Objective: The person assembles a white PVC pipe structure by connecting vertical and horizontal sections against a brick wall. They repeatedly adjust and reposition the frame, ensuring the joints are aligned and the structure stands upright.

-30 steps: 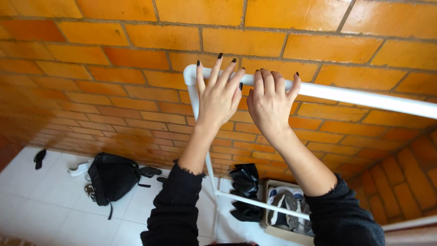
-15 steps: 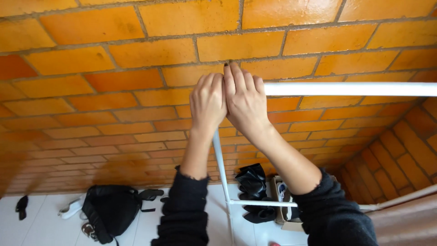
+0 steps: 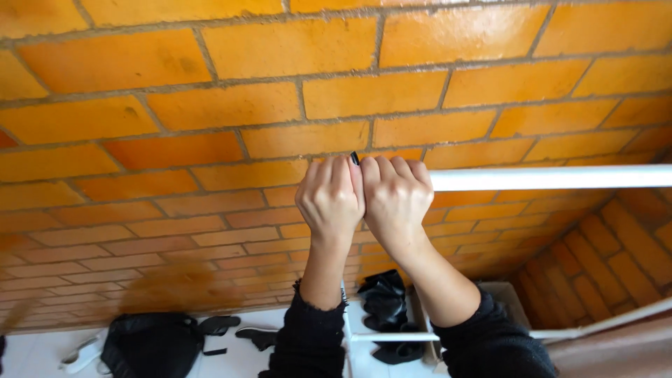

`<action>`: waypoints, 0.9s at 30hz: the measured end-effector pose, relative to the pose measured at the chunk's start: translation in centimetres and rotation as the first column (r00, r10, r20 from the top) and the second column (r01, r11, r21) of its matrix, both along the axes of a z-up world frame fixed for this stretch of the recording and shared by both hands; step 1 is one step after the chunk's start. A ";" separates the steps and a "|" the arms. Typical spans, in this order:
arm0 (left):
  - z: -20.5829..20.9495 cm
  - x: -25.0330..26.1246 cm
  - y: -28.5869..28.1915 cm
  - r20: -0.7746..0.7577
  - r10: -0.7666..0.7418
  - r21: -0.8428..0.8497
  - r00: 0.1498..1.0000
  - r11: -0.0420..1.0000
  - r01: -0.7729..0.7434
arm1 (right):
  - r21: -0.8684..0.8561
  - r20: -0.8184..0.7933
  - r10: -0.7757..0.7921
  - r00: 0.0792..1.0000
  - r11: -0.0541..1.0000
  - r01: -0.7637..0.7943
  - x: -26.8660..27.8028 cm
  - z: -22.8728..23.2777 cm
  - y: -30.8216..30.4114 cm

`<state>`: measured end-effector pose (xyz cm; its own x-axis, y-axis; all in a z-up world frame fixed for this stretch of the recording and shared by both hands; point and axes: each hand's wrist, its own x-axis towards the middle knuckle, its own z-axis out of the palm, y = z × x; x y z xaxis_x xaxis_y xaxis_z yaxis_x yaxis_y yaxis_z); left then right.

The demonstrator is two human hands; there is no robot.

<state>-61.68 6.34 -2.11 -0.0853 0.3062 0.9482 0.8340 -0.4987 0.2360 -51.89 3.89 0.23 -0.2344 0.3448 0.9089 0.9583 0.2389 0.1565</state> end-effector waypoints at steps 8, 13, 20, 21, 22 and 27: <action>-0.6 -0.5 -0.1 0.012 -0.037 0.035 0.999 0.999 0.037 | 0.017 0.001 -0.006 1.000 1.000 0.006 -0.3 -0.5 -0.2; -0.8 -0.3 0.1 0.016 -0.009 0.052 1.000 0.999 0.008 | 0.040 -0.005 0.033 0.999 0.999 -0.033 -0.1 -0.7 -0.1; -0.9 2.1 1.3 0.005 -0.071 0.064 0.997 0.995 0.071 | -0.007 -0.027 0.008 1.000 1.000 -0.008 2.8 -1.9 1.4; -0.9 2.4 1.5 0.006 -0.093 0.031 0.996 0.995 0.093 | -0.023 -0.038 0.001 0.999 1.000 -0.002 3.3 -2.3 1.8; -1.0 2.7 1.5 0.003 -0.119 -0.005 0.993 0.993 0.119 | -0.041 -0.053 -0.009 0.999 0.999 0.007 3.8 -2.9 2.1; -0.1 2.6 0.4 -0.017 -0.222 0.042 0.975 0.974 0.222 | -0.009 -0.042 -0.050 0.998 0.999 0.049 3.4 -1.2 0.4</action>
<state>-59.07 6.74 -2.25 -0.0079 0.2751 0.9614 0.7040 -0.6812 0.2007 -48.50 4.24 -0.97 -0.1787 0.3622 0.9148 0.9747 0.1920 0.1144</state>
